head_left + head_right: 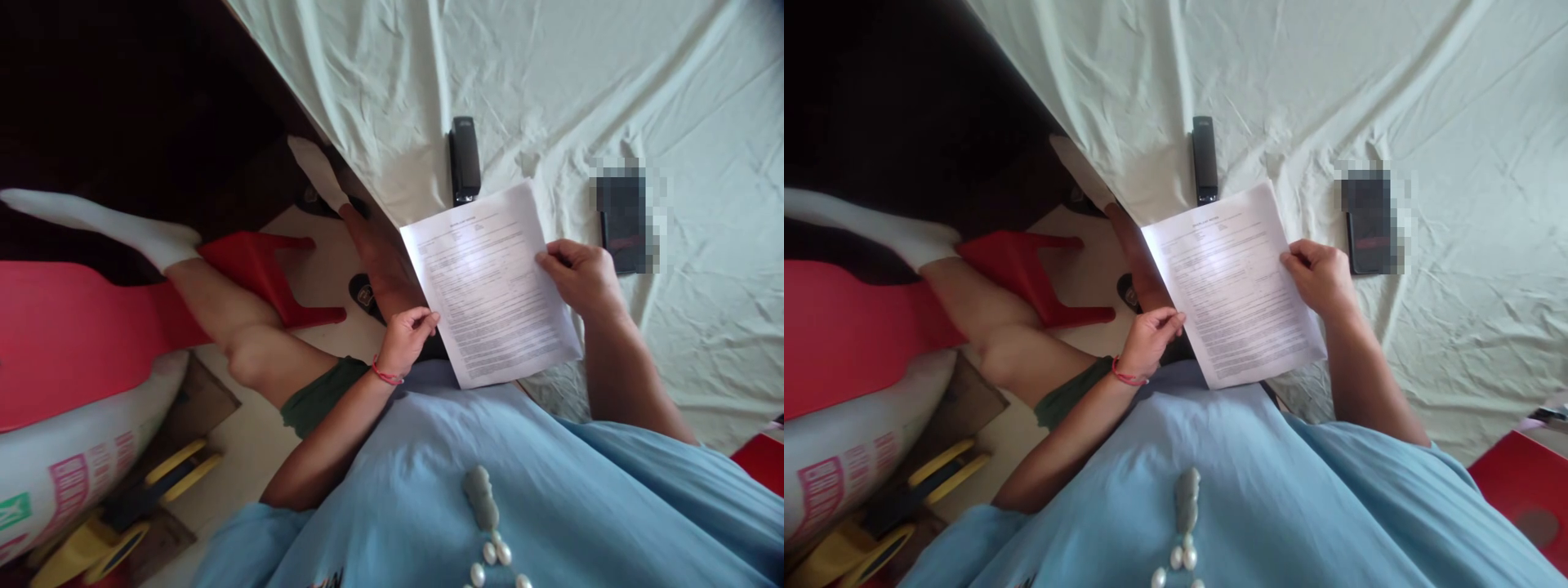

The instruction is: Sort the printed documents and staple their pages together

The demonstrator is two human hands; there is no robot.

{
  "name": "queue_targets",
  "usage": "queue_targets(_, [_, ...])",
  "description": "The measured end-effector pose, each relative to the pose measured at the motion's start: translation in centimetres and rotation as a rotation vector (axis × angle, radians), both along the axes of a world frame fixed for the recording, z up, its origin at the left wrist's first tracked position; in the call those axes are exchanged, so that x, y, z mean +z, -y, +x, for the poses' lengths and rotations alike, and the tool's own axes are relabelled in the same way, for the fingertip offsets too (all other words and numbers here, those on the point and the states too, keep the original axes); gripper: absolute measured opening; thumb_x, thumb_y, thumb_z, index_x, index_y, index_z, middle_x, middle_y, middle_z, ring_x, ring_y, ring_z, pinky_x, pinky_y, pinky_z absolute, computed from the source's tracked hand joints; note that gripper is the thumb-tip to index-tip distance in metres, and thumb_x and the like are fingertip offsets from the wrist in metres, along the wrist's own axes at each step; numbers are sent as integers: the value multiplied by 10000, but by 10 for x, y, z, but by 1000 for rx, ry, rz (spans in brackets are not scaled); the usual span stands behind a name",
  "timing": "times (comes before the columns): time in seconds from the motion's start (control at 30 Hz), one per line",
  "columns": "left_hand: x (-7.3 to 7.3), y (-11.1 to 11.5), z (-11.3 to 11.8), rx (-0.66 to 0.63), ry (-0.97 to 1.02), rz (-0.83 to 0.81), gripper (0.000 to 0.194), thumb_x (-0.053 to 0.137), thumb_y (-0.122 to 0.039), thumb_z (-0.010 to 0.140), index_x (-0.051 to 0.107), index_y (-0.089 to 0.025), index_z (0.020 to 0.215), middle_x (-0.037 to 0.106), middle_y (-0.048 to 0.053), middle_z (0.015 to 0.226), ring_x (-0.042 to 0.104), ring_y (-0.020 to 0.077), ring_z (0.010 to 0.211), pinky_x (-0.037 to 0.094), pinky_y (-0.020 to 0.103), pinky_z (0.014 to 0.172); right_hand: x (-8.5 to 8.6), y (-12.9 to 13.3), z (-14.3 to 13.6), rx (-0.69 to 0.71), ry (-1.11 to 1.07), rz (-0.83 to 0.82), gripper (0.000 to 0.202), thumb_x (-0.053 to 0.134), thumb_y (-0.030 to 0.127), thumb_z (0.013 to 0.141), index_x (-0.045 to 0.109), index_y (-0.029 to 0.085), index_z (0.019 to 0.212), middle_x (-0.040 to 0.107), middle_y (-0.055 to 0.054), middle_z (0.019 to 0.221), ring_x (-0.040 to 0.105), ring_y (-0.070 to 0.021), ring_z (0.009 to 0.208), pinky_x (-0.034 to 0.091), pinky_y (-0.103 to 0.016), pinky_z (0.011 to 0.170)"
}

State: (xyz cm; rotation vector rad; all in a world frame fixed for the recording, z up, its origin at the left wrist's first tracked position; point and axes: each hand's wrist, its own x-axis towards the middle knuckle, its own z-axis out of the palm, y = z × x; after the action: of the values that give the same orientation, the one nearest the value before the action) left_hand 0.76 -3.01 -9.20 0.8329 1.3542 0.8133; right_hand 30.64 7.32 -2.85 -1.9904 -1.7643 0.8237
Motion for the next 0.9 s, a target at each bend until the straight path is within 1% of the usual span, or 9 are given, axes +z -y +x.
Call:
queue_targets(0.17, [-2, -3, 0, 16, 102, -69, 478, 815, -614, 810, 713, -156, 724, 630, 28, 638, 425, 87, 536, 300, 236, 518, 0, -2, -1, -10, 32, -7, 189, 683, 403, 874, 741, 228, 830, 629, 3, 664, 546, -177, 629, 391, -323, 602])
queue_targets(0.3, [-3, -3, 1, 9, 138, -89, 522, 823, -646, 793, 681, -154, 689, 611, 25, 623, 413, 78, 528, 277, 230, 502, 3, -2, -3, -2, 48, -13, 173, 673, 382, 873, 738, 228, 832, 626, 5, 660, 544, -176, 619, 397, -326, 615])
queue_targets(0.43, [-3, -2, 1, -34, 125, -60, 497, 797, -605, 831, 671, -156, 659, 594, 20, 594, 426, 81, 533, 292, 229, 511, 5, 1, -3, 12, 56, -11, 174, 674, 387, 879, 735, 232, 830, 620, 4, 648, 555, -180, 616, 415, -329, 627])
queue_targets(0.53, [-1, -1, 2, -44, 107, -28, 470, 775, -561, 859, 666, -159, 640, 599, 20, 588, 434, 83, 535, 302, 231, 517, 3, 4, -1, -22, 30, 9, 174, 682, 395, 866, 743, 232, 859, 678, -12, 696, 581, -183, 636, 427, -326, 631])
queue_targets(0.63, [2, 1, 3, -22, 100, -31, 451, 773, -543, 851, 671, -160, 635, 606, 21, 581, 434, 83, 521, 305, 234, 510, -1, 9, 2, -64, 24, 40, 195, 698, 407, 855, 756, 232, 919, 725, -26, 758, 596, -181, 653, 442, -325, 637])
queue_targets(0.7, [3, 2, 5, -3, 98, -37, 443, 772, -537, 843, 675, -160, 631, 613, 24, 579, 441, 83, 515, 310, 234, 507, -2, 13, 4, -80, 41, 45, 195, 708, 413, 856, 753, 233, 919, 718, -22, 750, 588, -174, 639, 448, -325, 637])
queue_targets(0.9, [5, 5, 10, 26, 94, -45, 436, 775, -527, 824, 680, -159, 610, 617, 28, 562, 426, 75, 488, 291, 233, 487, 0, 23, 10, -107, 80, -6, 201, 745, 433, 836, 723, 234, 860, 680, -4, 720, 556, -162, 617, 436, -328, 637])
